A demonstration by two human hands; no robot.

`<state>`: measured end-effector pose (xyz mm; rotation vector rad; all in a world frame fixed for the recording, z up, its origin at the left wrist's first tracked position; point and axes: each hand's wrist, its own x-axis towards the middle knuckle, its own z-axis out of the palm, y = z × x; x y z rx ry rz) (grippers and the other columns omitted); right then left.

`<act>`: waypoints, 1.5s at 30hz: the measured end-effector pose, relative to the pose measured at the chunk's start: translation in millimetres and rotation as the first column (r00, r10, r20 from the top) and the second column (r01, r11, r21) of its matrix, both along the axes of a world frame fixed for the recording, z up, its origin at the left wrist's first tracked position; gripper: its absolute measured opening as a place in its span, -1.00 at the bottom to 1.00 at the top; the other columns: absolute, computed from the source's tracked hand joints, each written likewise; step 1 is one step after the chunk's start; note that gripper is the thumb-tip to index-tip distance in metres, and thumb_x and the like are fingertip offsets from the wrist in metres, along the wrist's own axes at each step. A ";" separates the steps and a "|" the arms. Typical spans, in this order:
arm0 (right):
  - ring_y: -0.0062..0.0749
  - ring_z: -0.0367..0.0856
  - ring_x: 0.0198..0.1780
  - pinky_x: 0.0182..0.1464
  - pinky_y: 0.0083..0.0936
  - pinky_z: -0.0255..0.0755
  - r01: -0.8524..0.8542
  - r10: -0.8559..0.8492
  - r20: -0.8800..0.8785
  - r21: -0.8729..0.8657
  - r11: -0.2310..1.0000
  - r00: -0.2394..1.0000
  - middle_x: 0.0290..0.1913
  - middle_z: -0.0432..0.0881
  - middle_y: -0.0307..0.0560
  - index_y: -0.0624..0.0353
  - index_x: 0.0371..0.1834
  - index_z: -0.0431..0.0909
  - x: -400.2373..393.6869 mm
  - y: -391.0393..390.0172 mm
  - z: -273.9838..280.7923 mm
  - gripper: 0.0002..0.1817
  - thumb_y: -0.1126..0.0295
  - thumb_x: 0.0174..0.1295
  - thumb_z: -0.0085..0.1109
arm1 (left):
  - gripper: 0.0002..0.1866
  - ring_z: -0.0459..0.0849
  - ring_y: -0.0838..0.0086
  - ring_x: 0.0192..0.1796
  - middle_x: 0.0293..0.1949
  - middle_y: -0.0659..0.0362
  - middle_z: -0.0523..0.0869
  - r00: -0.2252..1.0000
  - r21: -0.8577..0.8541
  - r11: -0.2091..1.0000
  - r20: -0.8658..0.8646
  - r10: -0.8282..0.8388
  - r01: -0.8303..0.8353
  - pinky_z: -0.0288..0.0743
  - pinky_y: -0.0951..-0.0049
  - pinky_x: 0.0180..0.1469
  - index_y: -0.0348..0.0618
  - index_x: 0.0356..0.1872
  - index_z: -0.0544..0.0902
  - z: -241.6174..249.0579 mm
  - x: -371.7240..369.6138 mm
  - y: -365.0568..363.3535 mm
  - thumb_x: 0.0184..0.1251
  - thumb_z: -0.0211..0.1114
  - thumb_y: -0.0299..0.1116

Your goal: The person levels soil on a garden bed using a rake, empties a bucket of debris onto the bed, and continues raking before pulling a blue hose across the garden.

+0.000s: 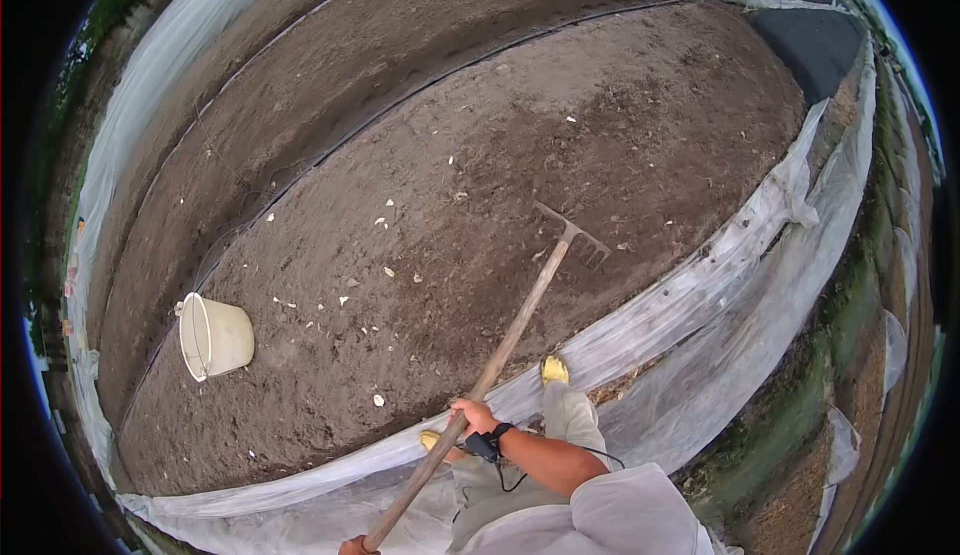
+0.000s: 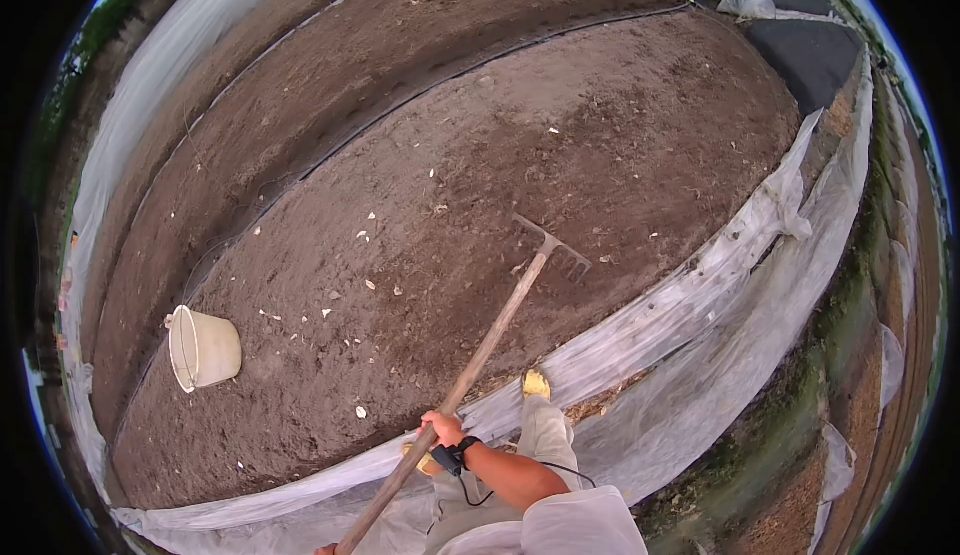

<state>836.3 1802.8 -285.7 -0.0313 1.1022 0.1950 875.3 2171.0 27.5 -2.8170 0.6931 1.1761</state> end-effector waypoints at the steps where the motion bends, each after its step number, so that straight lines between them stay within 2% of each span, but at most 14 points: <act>1: -0.25 0.59 -0.50 -0.43 -0.20 0.54 0.110 -0.129 -0.118 -0.156 0.982 0.985 -0.57 0.50 -0.11 0.17 -0.54 0.48 2.9 -74.4 -5.7 -0.86 0.39 0.10 0.16 | -0.71 0.67 -0.04 -0.35 -0.47 -0.11 0.68 1.000 0.038 0.999 -0.004 -0.027 0.027 0.56 0.07 -0.20 -0.14 -0.36 0.65 -49.4 15.9 -60.9 -0.18 0.34 -0.27; 3: -0.26 0.52 -0.59 -0.49 -0.23 0.53 0.228 -0.244 0.014 -0.407 0.884 0.970 -0.65 0.42 -0.08 0.17 -0.64 0.38 -14.0 -220.6 -18.2 -0.78 0.41 0.13 0.10 | -0.70 0.66 -0.05 -0.36 -0.46 -0.10 0.68 0.995 -0.102 0.990 0.024 -0.100 0.102 0.56 0.08 -0.22 -0.12 -0.29 0.64 -87.3 23.4 -200.9 -0.14 0.34 -0.28; 5: -0.25 0.46 -0.64 -0.54 -0.24 0.48 0.229 -0.364 -0.138 -0.563 0.794 0.921 -0.67 0.40 -0.07 0.17 -0.66 0.33 -19.5 -328.3 26.6 -0.74 0.37 0.13 0.09 | -0.76 0.67 -0.01 -0.40 -0.51 -0.08 0.67 0.981 -0.264 0.946 0.094 -0.167 0.186 0.55 0.06 -0.33 -0.14 -0.30 0.60 -70.4 23.2 -317.5 -0.06 0.29 -0.34; 9: -0.28 0.44 -0.65 -0.50 -0.28 0.51 0.125 -0.239 -0.118 -0.591 0.797 0.964 -0.68 0.38 -0.09 0.12 -0.63 0.28 -9.1 -381.4 33.8 -0.77 0.38 0.18 -0.05 | -0.74 0.68 0.01 -0.40 -0.52 -0.09 0.67 0.987 -0.220 0.964 0.101 -0.127 0.147 0.55 0.08 -0.32 -0.16 -0.26 0.60 -28.9 27.2 -351.2 -0.04 0.28 -0.36; 12: -0.29 0.44 -0.65 -0.53 -0.27 0.50 -0.053 -0.025 -0.126 -0.578 0.814 0.992 -0.67 0.38 -0.08 0.14 -0.63 0.30 50.6 -282.4 21.9 -0.79 0.41 0.16 -0.01 | -0.75 0.68 0.01 -0.40 -0.51 -0.07 0.67 0.995 -0.188 0.981 0.081 0.061 -0.045 0.55 0.07 -0.29 -0.13 -0.27 0.62 -23.5 35.1 -269.9 -0.04 0.29 -0.32; 16: -0.30 0.38 -0.70 -0.61 -0.21 0.44 -0.131 0.009 -0.255 -0.465 0.876 0.967 -0.66 0.35 -0.10 0.22 -0.56 0.36 103.2 -44.3 16.9 -0.86 0.47 0.10 0.06 | -0.79 0.66 -0.02 -0.35 -0.46 -0.02 0.69 0.956 -0.113 0.958 0.103 0.276 -0.264 0.54 0.05 -0.26 -0.07 -0.33 0.63 -22.1 -5.9 -44.3 -0.01 0.27 -0.26; 21: -0.26 0.44 -0.70 -0.66 -0.27 0.44 -0.296 0.266 -0.145 -0.249 0.922 0.953 -0.61 0.41 -0.10 0.18 -0.44 0.38 69.2 233.4 40.0 -0.92 0.52 0.05 0.09 | -0.72 0.66 0.00 -0.33 -0.45 -0.04 0.69 0.851 0.094 0.847 0.121 0.512 -0.523 0.56 0.09 -0.23 -0.03 -0.31 0.67 74.7 -118.2 143.3 -0.10 0.33 -0.18; 23: -0.20 0.52 -0.61 -0.53 -0.16 0.52 -0.391 0.377 -0.190 -0.040 0.919 0.906 -0.57 0.46 -0.06 0.23 -0.41 0.39 57.6 296.6 111.3 -0.86 0.49 0.05 0.18 | -0.69 0.65 0.00 -0.32 -0.45 -0.05 0.68 0.815 0.252 0.775 0.173 0.553 -0.580 0.56 0.10 -0.23 -0.05 -0.31 0.68 121.2 -141.5 194.8 -0.13 0.35 -0.18; 25: -0.10 0.59 -0.48 -0.38 -0.03 0.54 -0.443 0.453 -0.047 0.138 0.886 0.890 -0.49 0.50 -0.02 0.26 -0.37 0.45 35.7 360.3 111.5 -0.89 0.53 0.06 0.19 | -0.69 0.65 -0.01 -0.32 -0.45 -0.06 0.68 0.790 0.313 0.727 0.185 0.584 -0.611 0.55 0.10 -0.23 -0.07 -0.32 0.68 154.7 -156.1 230.3 -0.15 0.36 -0.18; 30: -0.13 0.65 -0.39 -0.34 -0.03 0.50 -0.541 0.541 -0.029 0.018 0.841 0.840 -0.53 0.51 -0.08 0.19 -0.49 0.48 57.9 383.4 87.0 -0.89 0.42 0.10 0.16 | -0.69 0.61 -0.11 -0.34 -0.44 -0.14 0.66 0.852 0.105 0.847 0.127 0.508 -0.521 0.48 0.06 -0.32 -0.20 -0.16 0.62 132.4 -115.6 295.9 0.03 0.27 -0.35; 31: -0.16 0.63 -0.42 -0.36 -0.05 0.49 -0.482 0.481 -0.018 -0.053 0.875 0.876 -0.55 0.50 -0.10 0.17 -0.51 0.48 71.0 361.4 66.6 -0.87 0.38 0.11 0.16 | -0.68 0.65 -0.03 -0.32 -0.44 -0.07 0.68 0.842 0.249 0.821 -0.036 0.538 -0.514 0.55 0.10 -0.25 -0.11 -0.35 0.66 85.2 -80.5 315.1 -0.18 0.38 -0.20; 36: -0.21 0.54 -0.56 -0.38 -0.19 0.56 -0.061 0.010 -0.122 -0.421 0.905 0.992 -0.67 0.42 -0.09 0.16 -0.62 0.33 113.3 153.5 40.0 -0.76 0.38 0.15 0.09 | -0.67 0.64 -0.06 -0.24 -0.38 -0.14 0.67 0.970 -0.145 0.979 -0.215 0.109 -0.142 0.53 0.09 -0.17 -0.21 -0.31 0.64 -0.1 79.0 159.6 -0.13 0.37 -0.26; 40: -0.30 0.44 -0.53 -0.29 -0.25 0.53 0.108 -0.128 -0.014 -0.453 0.885 0.992 -0.63 0.41 -0.12 0.12 -0.59 0.31 58.4 26.2 114.5 -0.78 0.40 0.20 0.02 | -0.73 0.65 -0.07 -0.29 -0.41 -0.13 0.68 0.984 -0.281 0.957 -0.141 -0.108 0.065 0.54 0.08 -0.20 -0.22 -0.33 0.63 67.2 140.0 44.0 -0.09 0.32 -0.31; 45: -0.38 0.37 -0.59 -0.39 -0.32 0.47 0.379 -0.477 -0.125 -0.451 0.808 0.870 -0.66 0.35 -0.21 0.08 -0.62 0.26 -24.5 29.3 152.6 -0.79 0.42 0.14 0.00 | -0.77 0.67 0.06 -0.41 -0.54 -0.05 0.66 0.951 -0.230 0.923 0.096 -0.294 0.308 0.52 0.14 -0.32 -0.13 -0.33 0.65 94.9 135.4 31.9 -0.11 0.28 -0.38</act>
